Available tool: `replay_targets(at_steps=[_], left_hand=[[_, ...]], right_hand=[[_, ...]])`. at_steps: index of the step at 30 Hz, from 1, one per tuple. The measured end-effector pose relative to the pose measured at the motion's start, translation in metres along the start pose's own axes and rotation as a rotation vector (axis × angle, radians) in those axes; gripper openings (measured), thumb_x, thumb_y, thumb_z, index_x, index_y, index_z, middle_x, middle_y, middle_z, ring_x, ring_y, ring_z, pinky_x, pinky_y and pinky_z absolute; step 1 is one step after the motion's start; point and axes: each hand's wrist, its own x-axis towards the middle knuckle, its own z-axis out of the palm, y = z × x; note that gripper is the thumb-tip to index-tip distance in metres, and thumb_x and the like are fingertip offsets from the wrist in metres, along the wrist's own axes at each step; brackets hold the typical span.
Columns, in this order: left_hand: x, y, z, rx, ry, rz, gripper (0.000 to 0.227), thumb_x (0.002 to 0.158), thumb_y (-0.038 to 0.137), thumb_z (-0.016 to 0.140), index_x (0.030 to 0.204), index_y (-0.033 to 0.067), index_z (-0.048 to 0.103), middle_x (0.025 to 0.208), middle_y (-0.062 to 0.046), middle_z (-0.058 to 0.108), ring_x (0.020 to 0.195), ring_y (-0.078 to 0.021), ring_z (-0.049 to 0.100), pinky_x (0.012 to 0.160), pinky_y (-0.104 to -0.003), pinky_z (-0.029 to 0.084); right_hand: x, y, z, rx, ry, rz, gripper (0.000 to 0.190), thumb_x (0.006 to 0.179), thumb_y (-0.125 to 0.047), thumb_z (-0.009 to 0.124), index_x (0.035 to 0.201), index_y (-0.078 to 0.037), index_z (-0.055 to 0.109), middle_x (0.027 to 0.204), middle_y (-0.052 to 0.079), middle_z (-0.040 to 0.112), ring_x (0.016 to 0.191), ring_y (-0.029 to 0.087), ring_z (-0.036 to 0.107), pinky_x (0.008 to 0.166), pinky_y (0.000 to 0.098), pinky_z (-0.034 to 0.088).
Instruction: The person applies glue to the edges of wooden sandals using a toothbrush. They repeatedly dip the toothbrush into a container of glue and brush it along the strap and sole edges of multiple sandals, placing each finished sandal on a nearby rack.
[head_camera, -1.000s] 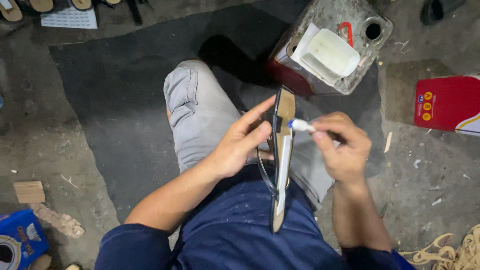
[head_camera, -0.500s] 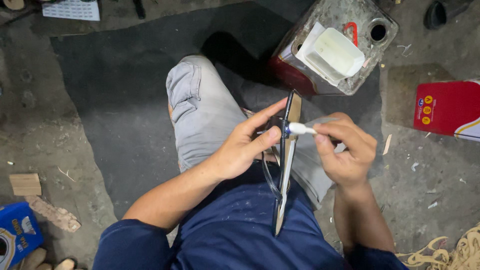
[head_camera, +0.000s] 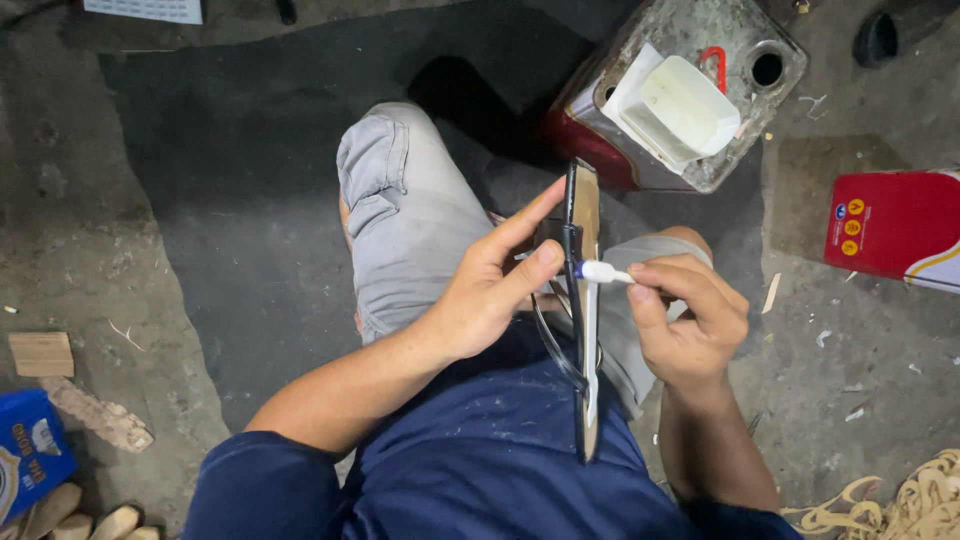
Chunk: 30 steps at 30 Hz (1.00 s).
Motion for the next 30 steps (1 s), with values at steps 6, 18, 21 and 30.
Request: replay_targets(at_steps=[6,18,21,30], left_hand=[[-0.001,0.006,0.002,0.05,0.027,-0.048,0.068,0.107,0.025,0.06,0.167,0.0142,0.029,0.118,-0.002,0.064,0.096,-0.0062,0.061,0.08,-0.023,0.055],[-0.003,0.009,0.003,-0.15,0.002,-0.024,0.066,0.109,0.023,0.057,0.167,0.0139,0.026,0.143,-0.006,0.055,0.124,-0.0183,0.058,0.104,-0.04,0.055],[-0.003,0.009,0.0,-0.302,-0.015,-0.082,0.07,0.108,0.024,0.057,0.168,0.0157,0.021,0.143,-0.008,0.055,0.126,-0.0216,0.06,0.103,-0.047,0.057],[-0.005,-0.024,-0.017,-0.247,-0.153,-0.066,0.072,0.112,0.022,0.062,0.173,0.008,0.027,0.14,-0.007,0.058,0.116,-0.0142,0.056,0.099,-0.032,0.047]], right_hand=[[0.001,-0.007,0.001,-0.069,0.035,-0.026,0.013,0.094,0.008,0.071,0.106,0.004,0.068,0.097,0.013,0.071,0.07,0.011,0.06,0.062,0.0226,0.046],[0.008,0.002,-0.001,0.093,-0.063,-0.134,0.014,0.09,0.005,0.072,0.103,0.002,0.067,0.097,0.015,0.069,0.084,0.024,0.067,0.076,0.0316,0.053],[0.007,-0.003,-0.01,0.065,-0.128,-0.152,0.014,0.088,0.005,0.072,0.101,0.002,0.068,0.096,0.015,0.07,0.08,0.022,0.069,0.071,0.0268,0.054],[0.009,0.001,0.001,-0.064,0.117,-0.003,0.012,0.098,0.007,0.072,0.109,0.004,0.07,0.098,0.015,0.071,0.081,0.017,0.066,0.073,0.0253,0.051]])
